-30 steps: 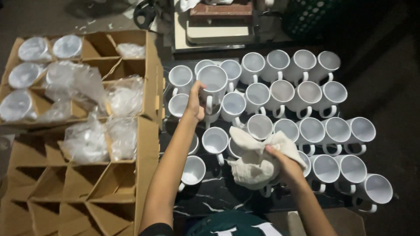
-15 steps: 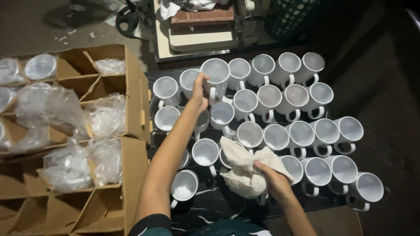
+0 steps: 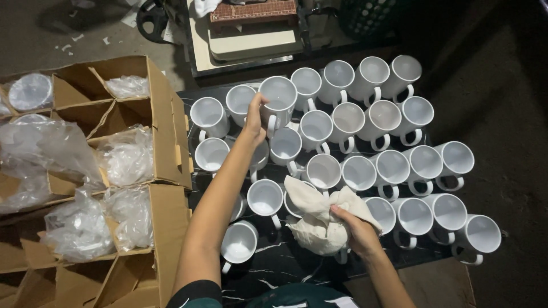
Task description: The person repeatedly takes white mugs from a cardboard box, wipes them with a white cloth, and places them on a table. The person also handles plastic-wrapped mugs, removing the wrapping before wiping and placing them with the others.
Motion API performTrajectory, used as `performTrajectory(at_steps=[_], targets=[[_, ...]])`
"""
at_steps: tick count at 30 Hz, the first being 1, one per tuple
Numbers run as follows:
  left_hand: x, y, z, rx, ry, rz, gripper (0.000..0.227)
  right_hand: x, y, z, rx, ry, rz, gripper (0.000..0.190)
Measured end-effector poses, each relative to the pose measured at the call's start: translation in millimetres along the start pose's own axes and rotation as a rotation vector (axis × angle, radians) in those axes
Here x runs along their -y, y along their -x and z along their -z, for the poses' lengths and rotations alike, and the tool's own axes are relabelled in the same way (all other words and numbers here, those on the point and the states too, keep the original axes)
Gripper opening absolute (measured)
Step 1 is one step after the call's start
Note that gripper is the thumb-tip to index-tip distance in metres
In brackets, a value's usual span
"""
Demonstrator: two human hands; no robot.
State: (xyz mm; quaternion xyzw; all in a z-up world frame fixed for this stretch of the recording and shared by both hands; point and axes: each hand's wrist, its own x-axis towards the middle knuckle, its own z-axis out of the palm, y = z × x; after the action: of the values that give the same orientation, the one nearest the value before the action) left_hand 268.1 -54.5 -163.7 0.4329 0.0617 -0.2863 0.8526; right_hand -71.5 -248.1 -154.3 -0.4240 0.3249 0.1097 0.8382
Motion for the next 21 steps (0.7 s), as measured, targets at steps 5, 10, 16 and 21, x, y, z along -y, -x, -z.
performTrajectory(at_steps=[5, 10, 16, 21], targets=[[0, -2, 5, -0.092, -0.002, 0.062, 0.048, 5, 2, -6, -0.036, 0.039, 0.015, 0.039], [-12, 10, -3, -0.123, -0.116, 0.148, 0.052, 0, -2, -1, -0.011, 0.039, -0.012, 0.04], [-8, 0, 8, -0.054, -0.135, 0.156, 0.055, 1, -1, -5, 0.007, 0.058, 0.022, 0.041], [9, -19, 29, -0.098, -0.322, 0.067, 0.057, 8, 9, -13, -0.024, 0.095, -0.017, 0.042]])
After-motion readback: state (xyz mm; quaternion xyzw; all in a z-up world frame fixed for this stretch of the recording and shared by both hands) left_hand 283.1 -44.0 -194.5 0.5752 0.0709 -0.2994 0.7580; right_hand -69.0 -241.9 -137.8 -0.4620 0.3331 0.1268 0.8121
